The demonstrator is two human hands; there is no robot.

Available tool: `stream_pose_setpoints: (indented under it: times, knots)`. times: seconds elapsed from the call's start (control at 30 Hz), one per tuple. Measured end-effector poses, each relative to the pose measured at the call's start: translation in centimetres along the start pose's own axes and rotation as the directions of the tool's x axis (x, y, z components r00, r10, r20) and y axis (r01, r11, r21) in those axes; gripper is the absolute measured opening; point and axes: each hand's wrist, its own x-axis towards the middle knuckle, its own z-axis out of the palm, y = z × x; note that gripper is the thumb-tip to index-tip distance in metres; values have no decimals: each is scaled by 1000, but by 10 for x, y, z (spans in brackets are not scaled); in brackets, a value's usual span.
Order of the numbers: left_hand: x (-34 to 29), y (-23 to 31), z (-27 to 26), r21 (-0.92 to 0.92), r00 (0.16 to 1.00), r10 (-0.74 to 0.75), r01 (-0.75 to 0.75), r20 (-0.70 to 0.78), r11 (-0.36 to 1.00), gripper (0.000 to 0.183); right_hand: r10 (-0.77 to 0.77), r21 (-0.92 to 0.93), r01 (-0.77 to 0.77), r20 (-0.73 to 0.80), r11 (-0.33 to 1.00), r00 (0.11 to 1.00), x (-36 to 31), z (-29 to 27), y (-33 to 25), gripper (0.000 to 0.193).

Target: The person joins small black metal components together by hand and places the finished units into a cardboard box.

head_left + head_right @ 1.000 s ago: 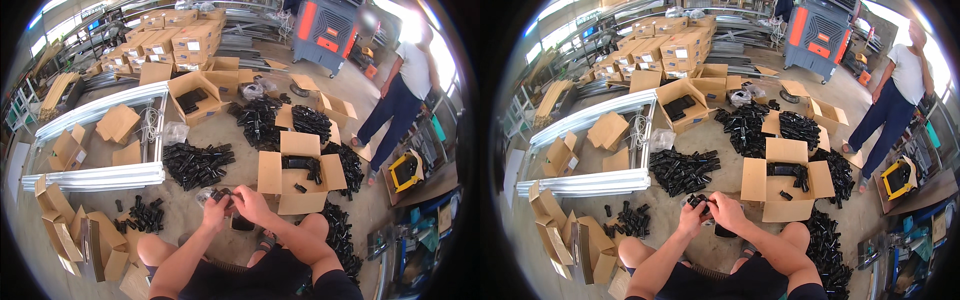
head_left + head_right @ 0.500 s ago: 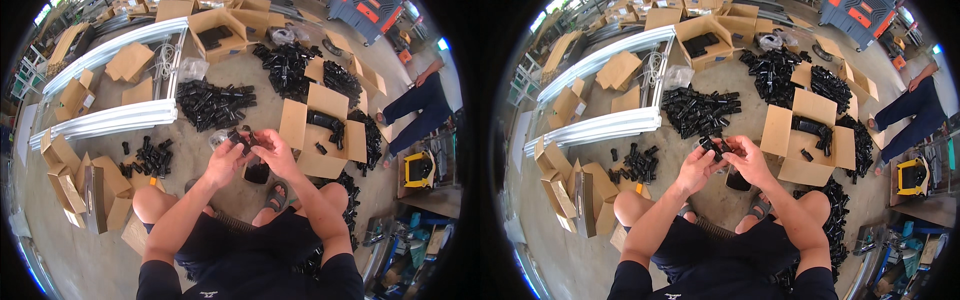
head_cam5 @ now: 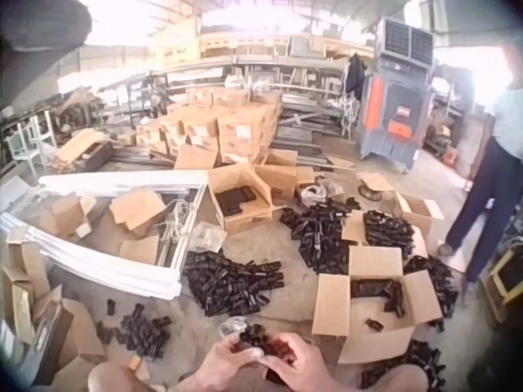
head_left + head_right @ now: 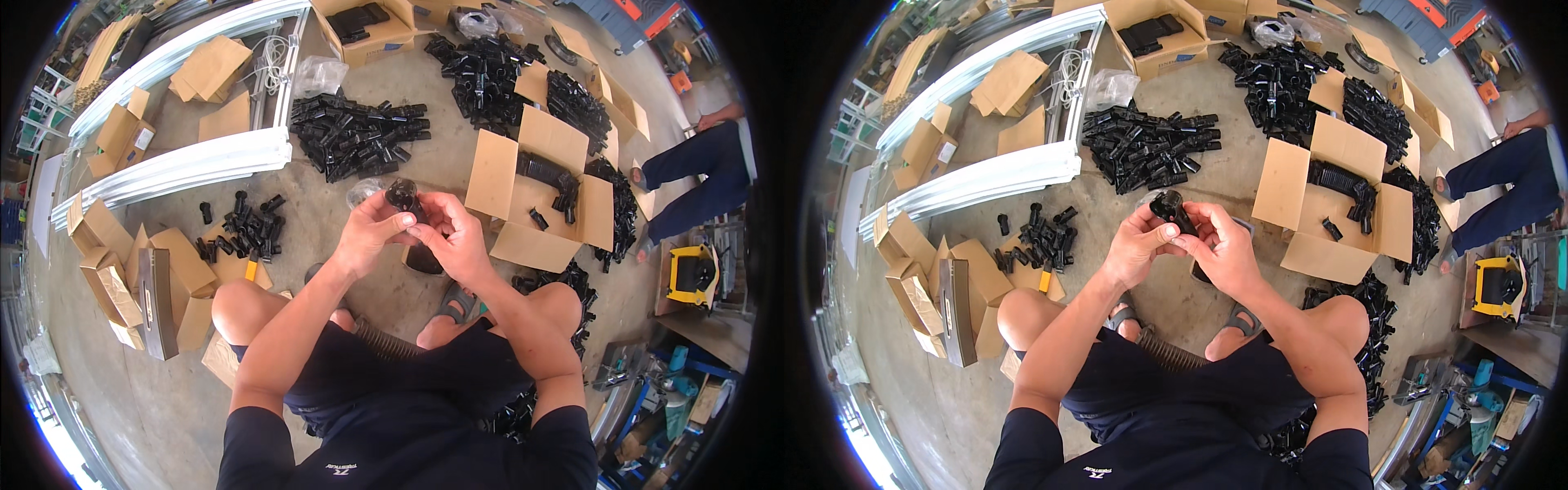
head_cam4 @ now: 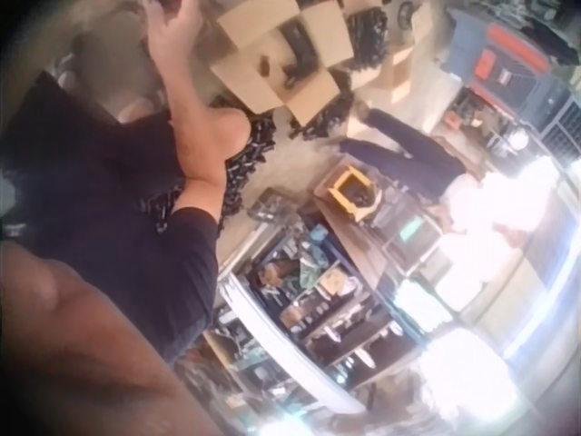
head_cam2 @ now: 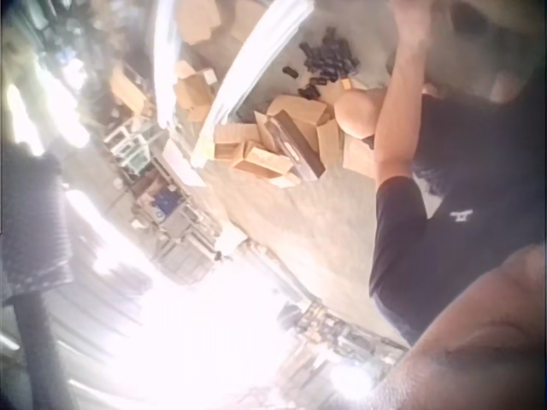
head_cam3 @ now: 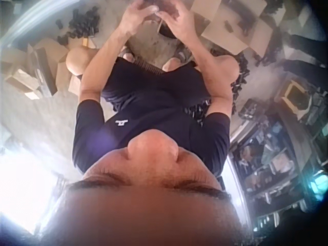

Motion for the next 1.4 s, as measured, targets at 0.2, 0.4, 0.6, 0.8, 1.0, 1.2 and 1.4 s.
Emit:
stream_pose_setpoints:
  times: [0.2,0.4,0.6,0.8,1.0,1.2,1.4]
  knots:
    - [6,-10,-8,-53,998,-60,58,-20,997,30,36,117,-37,11,992,999,-1,1,3,43]
    - [6,-11,-6,-14,998,-17,16,-56,1000,34,18,34,-18,10,999,1000,0,0,-4,45]
    - [5,-6,-6,4,1000,-17,18,-22,1000,35,-69,10,69,-3,998,998,0,3,1,47]
    - [0,1,-2,-124,998,-65,65,8,990,29,-50,100,50,-1,994,999,-1,6,-1,47]
    - [2,-3,-4,141,999,-13,18,-37,990,27,-65,12,65,-6,998,998,-2,3,-1,47]
    - [4,-12,-7,184,998,50,-42,-37,982,34,-54,-105,56,19,993,998,0,-2,-5,47]
    - [-2,3,11,387,998,69,-61,-7,920,32,-48,50,44,76,998,996,14,-28,-9,42]
